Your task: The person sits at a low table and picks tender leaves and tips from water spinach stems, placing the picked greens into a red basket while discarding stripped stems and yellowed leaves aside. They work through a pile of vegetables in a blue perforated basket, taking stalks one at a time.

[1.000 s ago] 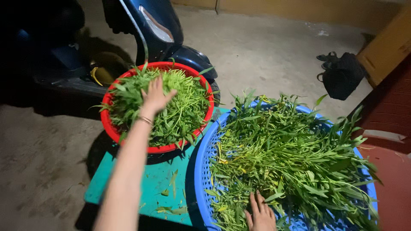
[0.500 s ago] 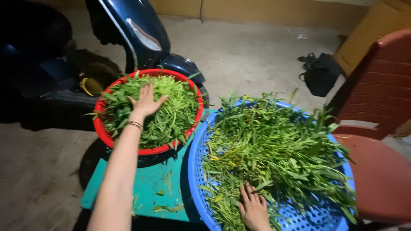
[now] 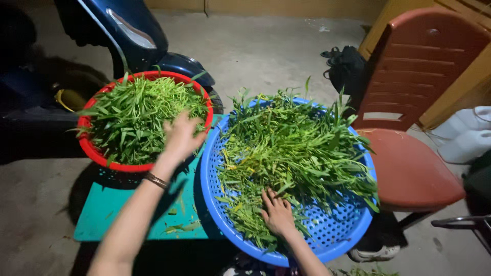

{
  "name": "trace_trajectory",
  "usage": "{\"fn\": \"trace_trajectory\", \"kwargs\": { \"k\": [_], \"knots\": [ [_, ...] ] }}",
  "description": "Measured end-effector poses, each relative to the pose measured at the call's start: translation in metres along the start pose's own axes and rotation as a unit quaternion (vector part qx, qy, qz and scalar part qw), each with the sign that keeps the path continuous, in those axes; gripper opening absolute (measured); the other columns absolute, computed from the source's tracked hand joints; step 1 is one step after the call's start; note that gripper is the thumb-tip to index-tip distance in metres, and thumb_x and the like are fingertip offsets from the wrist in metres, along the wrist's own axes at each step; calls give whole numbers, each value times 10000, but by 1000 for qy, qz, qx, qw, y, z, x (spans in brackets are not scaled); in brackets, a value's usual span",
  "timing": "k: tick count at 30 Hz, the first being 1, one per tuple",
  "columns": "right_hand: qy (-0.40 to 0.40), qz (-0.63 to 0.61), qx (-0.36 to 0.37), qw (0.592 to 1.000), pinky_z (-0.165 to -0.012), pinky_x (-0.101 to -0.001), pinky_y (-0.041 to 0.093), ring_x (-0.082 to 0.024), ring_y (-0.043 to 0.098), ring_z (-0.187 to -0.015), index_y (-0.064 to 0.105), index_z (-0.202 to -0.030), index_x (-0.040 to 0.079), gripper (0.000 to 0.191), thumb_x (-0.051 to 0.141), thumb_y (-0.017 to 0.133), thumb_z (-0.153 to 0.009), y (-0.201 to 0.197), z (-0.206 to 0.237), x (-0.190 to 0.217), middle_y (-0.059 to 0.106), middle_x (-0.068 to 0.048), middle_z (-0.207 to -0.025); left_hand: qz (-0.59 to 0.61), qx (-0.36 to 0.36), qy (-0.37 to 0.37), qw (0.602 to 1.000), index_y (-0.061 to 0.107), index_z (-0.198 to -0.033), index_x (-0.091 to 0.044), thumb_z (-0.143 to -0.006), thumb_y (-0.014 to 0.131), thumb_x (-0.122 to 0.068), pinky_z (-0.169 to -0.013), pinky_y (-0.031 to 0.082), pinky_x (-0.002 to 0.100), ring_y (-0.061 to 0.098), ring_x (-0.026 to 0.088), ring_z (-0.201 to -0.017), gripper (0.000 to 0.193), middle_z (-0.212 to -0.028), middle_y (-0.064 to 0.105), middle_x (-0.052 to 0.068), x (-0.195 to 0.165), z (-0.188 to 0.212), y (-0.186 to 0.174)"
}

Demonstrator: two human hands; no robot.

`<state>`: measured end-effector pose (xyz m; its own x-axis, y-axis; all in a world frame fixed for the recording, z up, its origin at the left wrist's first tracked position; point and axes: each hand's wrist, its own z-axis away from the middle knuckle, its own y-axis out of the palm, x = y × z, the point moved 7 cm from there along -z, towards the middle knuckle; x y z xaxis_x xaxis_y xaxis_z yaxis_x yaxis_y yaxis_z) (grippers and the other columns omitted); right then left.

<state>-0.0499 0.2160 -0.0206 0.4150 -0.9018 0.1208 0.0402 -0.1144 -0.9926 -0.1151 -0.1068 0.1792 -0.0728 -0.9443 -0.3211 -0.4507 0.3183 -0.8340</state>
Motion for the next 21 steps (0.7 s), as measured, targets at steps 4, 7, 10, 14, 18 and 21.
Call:
{"fn": "trace_trajectory", "kwargs": {
  "k": [4, 7, 10, 14, 18, 21],
  "knots": [
    [-2, -11, 9, 1000, -1154, -488, 275, -256, 327, -1462, 209, -1593, 228, 741, 462, 552, -979, -5, -2, 4, 251, -57, -1656, 107, 56, 18, 993, 699, -1213, -110, -845, 749, -372, -1004, 471, 473, 620, 326, -1183, 454, -1291, 651, 126, -50, 48, 60],
    [3, -10, 17, 1000, -1162, -487, 263, -258, 328, -1457, 194, -1604, 239, 750, 457, 551, -981, -9, -2, 4, 231, -54, -1662, 181, -4, 33, 983, 728, -1112, -67, -829, 771, -305, -977, 469, 450, 629, 356, -1137, 372, -1241, 662, 163, -78, 99, 79],
    [9, -23, 28, 999, -1174, -484, 257, -255, 350, -1445, 182, -1614, 244, 759, 449, 548, -982, -9, 1, 1, 221, -43, -1675, 155, -56, 60, 984, 755, -1026, -73, -756, 766, -226, -990, 422, 470, 638, 350, -1129, 311, -1204, 685, 152, -96, 136, 83],
    [10, -48, 22, 999, -1164, -487, 252, -286, 359, -1441, 198, -1607, 250, 756, 433, 569, -975, -7, 9, 3, 224, -43, -1668, 171, -53, 28, 983, 752, -1012, -67, -837, 755, -227, -986, 414, 437, 654, 318, -1060, 237, -1139, 723, 124, -93, 144, 87],
    [11, -62, 4, 998, -1169, -493, 254, -295, 407, -1402, 210, -1608, 247, 771, 407, 596, -961, -7, 13, 2, 234, -42, -1673, 148, 17, 44, 988, 760, -943, -85, -816, 745, -210, -971, 428, 421, 677, 277, -1009, 179, -1053, 747, 69, -96, 147, 100],
    [14, -86, 10, 996, -1169, -484, 250, -303, 406, -1394, 234, -1606, 259, 766, 381, 617, -954, -4, 16, -2, 240, -34, -1674, 162, 12, 40, 986, 760, -952, -83, -815, 743, -208, -938, 449, 409, 677, 278, -1000, 186, -1064, 743, 64, -95, 151, 106]
  ]
}}
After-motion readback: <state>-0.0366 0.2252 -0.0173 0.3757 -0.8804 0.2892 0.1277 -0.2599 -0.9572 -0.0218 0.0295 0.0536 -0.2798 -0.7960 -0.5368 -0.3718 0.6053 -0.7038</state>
